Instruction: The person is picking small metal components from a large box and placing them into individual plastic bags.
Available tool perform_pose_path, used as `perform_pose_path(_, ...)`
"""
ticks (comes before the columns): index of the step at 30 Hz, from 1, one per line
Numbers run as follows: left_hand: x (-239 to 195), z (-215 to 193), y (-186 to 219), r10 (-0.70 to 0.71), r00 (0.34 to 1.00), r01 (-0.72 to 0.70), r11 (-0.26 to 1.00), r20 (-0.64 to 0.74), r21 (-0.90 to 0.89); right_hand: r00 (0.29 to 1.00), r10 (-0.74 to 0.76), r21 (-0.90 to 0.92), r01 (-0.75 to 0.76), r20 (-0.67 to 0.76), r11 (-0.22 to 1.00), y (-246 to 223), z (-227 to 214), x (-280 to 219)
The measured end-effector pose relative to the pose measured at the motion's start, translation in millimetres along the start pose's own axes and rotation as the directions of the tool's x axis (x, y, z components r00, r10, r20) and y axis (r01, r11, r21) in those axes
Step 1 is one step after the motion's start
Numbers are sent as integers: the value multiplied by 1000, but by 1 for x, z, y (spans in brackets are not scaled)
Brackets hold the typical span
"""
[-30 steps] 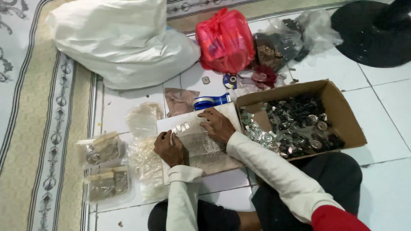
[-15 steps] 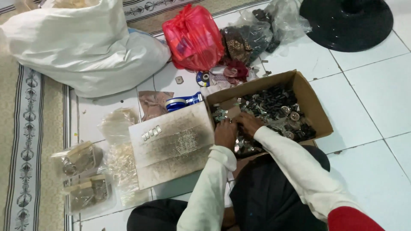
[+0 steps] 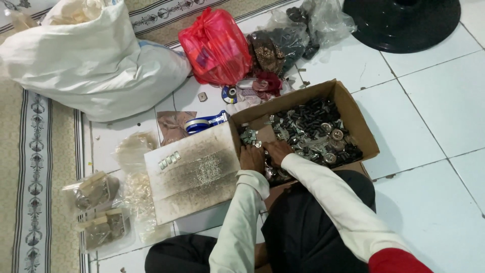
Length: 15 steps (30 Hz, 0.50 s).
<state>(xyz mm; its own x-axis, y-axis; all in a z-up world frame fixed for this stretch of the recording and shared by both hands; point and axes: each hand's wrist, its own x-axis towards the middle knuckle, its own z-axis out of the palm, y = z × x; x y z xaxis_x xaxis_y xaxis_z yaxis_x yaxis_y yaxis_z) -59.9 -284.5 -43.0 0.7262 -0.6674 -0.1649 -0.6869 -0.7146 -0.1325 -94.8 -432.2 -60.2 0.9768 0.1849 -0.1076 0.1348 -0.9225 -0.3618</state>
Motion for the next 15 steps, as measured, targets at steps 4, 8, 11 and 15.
perform_pose_path(4, -3, -1, -1, 11, 1000, -11, 1000, -1, 10, 999, -31, 3, 31, 17, 1000, -9, -21, -2)
perform_pose_path(8, 1, -2, -5, 5, 1000, -7, 997, -30, -75, 996, 79, 120, -84, 45, 989, -15, -35, -8)
perform_pose_path(11, -13, -43, -10, -82, 996, 69, 944, -27, -323, 975, 187, 278, -213, 116, 937, 0, -30, -3)
perform_pose_path(15, -17, -68, -12, -141, 990, 127, 845, 13, -519, 952, 257, 591, -306, 168, 746, 12, -37, -1)
